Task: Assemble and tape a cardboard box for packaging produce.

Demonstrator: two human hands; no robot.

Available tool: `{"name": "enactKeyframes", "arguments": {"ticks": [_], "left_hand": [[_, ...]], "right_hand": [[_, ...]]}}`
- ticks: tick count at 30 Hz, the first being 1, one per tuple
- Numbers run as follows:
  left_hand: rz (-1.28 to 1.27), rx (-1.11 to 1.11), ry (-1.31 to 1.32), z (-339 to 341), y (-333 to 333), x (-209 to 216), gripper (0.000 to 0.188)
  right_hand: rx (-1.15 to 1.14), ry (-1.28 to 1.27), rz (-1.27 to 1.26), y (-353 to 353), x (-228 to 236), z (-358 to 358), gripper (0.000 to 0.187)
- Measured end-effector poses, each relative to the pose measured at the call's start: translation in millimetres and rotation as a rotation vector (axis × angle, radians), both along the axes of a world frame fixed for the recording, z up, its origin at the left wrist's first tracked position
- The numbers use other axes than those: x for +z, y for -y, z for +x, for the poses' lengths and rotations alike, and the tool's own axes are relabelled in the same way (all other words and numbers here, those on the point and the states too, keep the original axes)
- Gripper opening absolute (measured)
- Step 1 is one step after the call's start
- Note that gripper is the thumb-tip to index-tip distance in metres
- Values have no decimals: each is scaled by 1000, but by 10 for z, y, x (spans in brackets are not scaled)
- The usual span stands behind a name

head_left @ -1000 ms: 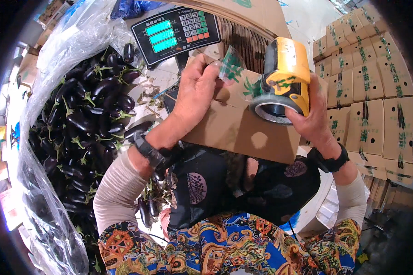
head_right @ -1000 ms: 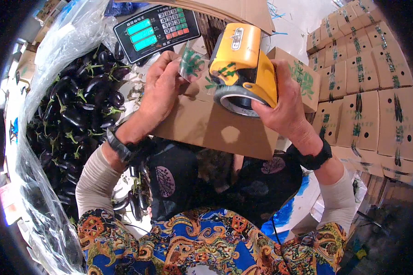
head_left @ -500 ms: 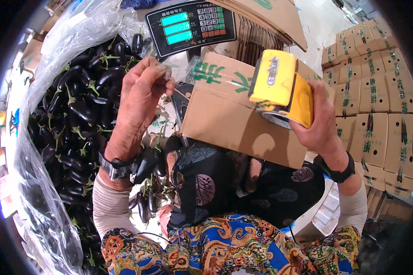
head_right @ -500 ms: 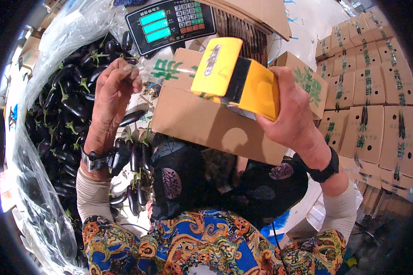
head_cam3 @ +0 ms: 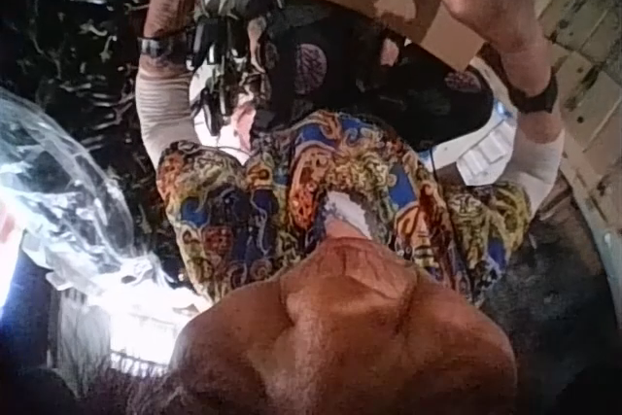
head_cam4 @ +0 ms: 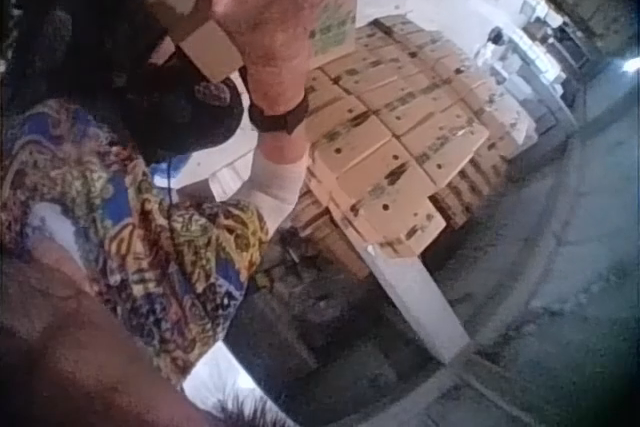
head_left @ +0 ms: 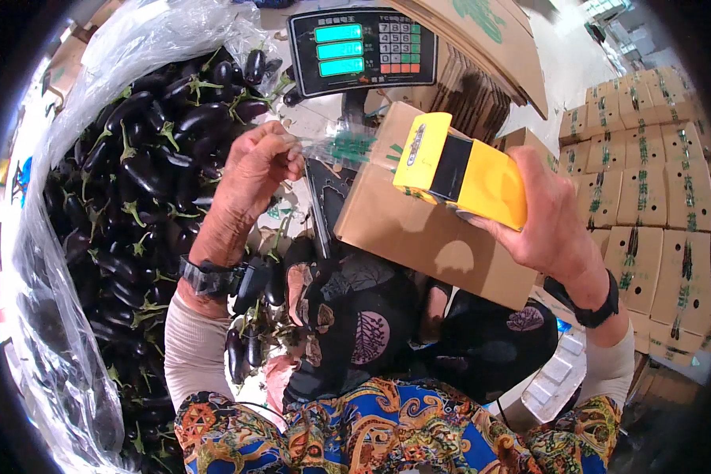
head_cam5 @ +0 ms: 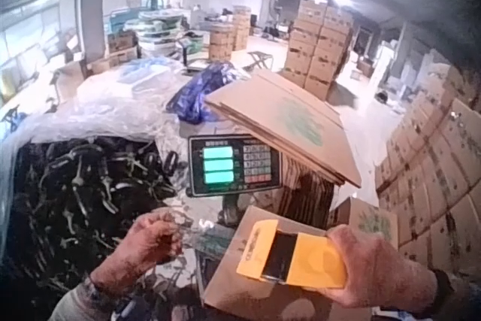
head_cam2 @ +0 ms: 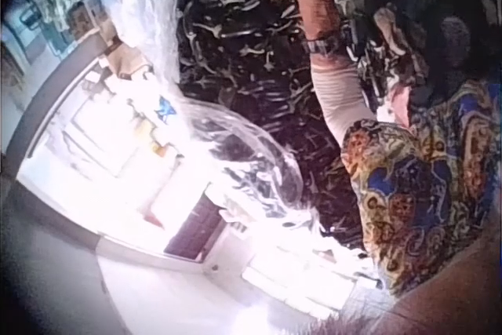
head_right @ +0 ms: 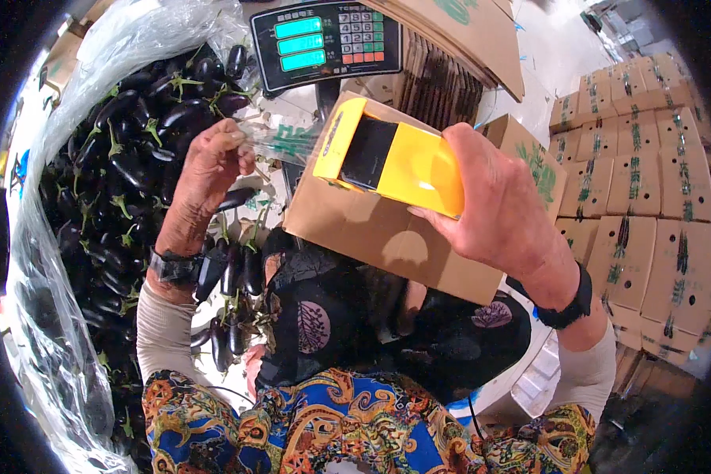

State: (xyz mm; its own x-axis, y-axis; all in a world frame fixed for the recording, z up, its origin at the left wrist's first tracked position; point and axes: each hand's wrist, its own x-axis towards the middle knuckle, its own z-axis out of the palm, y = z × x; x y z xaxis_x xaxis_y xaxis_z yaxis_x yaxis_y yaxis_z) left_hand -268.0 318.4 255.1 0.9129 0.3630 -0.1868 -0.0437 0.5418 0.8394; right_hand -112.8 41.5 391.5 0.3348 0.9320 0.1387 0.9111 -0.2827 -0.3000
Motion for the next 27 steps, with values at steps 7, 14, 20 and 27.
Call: {"name": "enactKeyframes", "arguments": {"ticks": [7,14,20,27], "left_hand": [[-100,-1,14,-6,-12,-260,13],[-185,7,-2,28,32,-568,14],[-265,-23,-59,113,164,-832,13],[146,-116,-121,224,382,-971,14]], "right_hand": [[22,78,-108,-190,54,-49,53],[-3,44,-166,-358,77,-74,56],[-29,56,-195,-428,100,-90,55],[-76,53,-238,-447,136,-129,53]]}}
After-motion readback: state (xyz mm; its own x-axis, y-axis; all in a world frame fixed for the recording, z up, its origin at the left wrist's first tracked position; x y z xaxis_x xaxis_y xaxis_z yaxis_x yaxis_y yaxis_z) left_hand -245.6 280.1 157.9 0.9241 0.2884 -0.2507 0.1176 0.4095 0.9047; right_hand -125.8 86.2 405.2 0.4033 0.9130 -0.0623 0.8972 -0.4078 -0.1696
